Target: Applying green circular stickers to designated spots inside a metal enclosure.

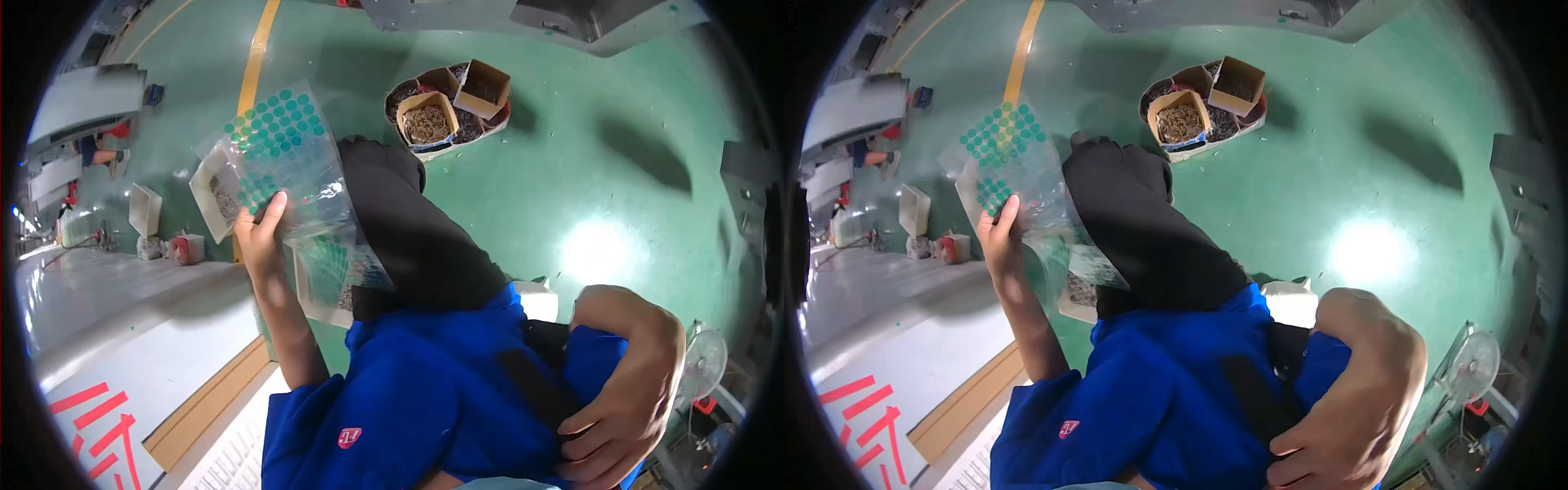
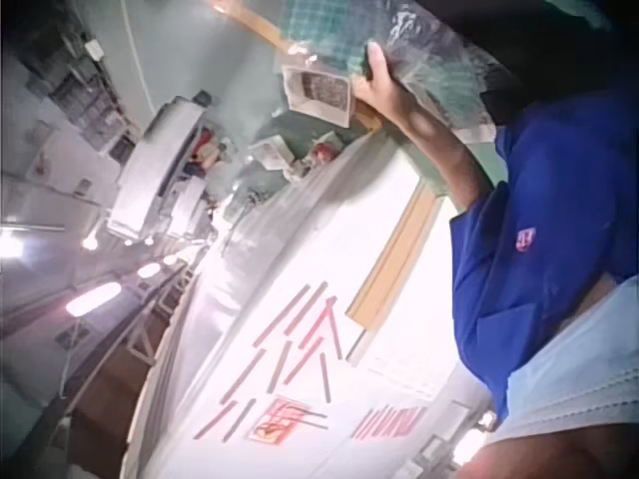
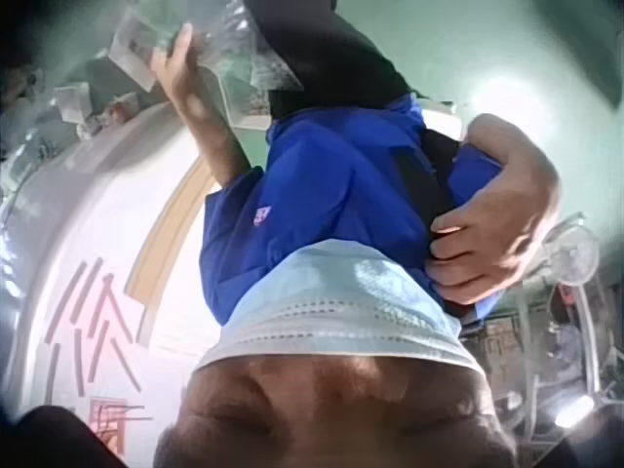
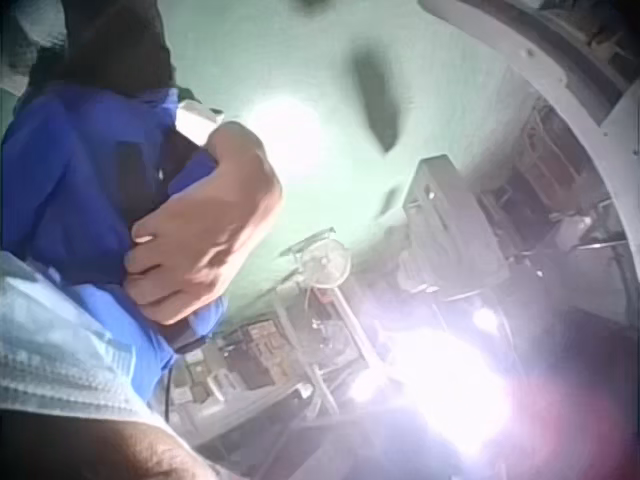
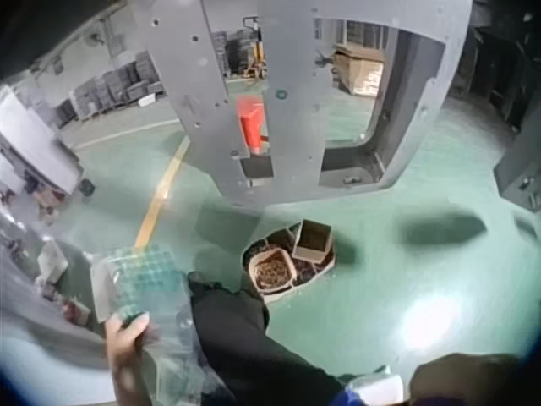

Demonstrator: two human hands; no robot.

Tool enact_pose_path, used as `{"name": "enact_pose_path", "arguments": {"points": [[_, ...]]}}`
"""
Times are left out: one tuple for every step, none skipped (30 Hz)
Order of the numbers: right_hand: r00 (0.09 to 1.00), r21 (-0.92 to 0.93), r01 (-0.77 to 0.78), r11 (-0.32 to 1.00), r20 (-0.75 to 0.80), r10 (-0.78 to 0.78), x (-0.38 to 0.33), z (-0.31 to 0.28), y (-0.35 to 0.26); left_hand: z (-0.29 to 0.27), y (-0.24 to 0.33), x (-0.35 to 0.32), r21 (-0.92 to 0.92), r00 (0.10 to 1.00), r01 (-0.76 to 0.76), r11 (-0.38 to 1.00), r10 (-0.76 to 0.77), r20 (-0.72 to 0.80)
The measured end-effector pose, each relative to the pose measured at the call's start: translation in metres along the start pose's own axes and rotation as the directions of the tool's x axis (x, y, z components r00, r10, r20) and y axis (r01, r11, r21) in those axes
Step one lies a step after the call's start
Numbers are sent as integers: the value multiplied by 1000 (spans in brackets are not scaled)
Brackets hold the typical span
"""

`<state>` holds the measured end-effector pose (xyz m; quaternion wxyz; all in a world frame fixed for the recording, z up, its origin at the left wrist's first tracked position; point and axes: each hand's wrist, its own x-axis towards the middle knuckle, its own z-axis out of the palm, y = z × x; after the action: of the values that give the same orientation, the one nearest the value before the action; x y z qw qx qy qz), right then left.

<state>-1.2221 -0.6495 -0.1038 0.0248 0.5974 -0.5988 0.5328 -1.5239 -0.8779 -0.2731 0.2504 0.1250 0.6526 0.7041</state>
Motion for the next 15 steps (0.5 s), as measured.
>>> {"name": "enact_pose_path", "arguments": {"points": [[1000,-2,-22,1000,-13,22,2,6,-3,1,1,0,24,1000,-17,1000,17,1],[997,-47,-65,997,-34,63,5,11,-6,2,4,0,48,999,-34,998,34,0],[996,-71,-68,995,52,71,6,13,-10,4,7,1,51,999,-50,997,50,-1],[987,-96,-70,993,138,83,6,15,-15,7,10,2,54,998,-66,996,66,-2],[969,-121,-79,990,222,105,10,16,-22,12,12,3,50,997,-78,996,78,0],[983,-95,-133,987,111,143,15,14,-31,19,18,3,20,995,-94,995,93,32],[989,-128,-110,986,89,122,14,17,-36,21,18,2,0,994,-100,995,100,32],[993,-162,-89,983,66,101,13,19,-39,22,18,3,-20,994,-106,994,107,32],[996,-197,-70,978,42,80,11,22,-42,24,19,2,-39,993,-111,993,113,34],[999,-150,-43,988,15,45,7,26,-40,29,22,-1,-36,993,-109,993,110,31],[999,-125,-24,992,-40,19,5,33,-38,34,23,-4,-8,991,-128,992,128,29],[995,-103,-3,995,-96,-7,2,41,-36,40,26,-6,20,989,-147,989,146,27],[987,-80,10,997,-160,-23,2,47,-36,45,27,-6,43,987,-156,987,155,34],[987,-20,-8,1000,-159,4,2,50,-39,50,29,-3,49,990,-135,990,132,58],[992,-51,-14,999,-127,7,2,52,-42,55,31,1,46,987,-134,990,129,93]]}}
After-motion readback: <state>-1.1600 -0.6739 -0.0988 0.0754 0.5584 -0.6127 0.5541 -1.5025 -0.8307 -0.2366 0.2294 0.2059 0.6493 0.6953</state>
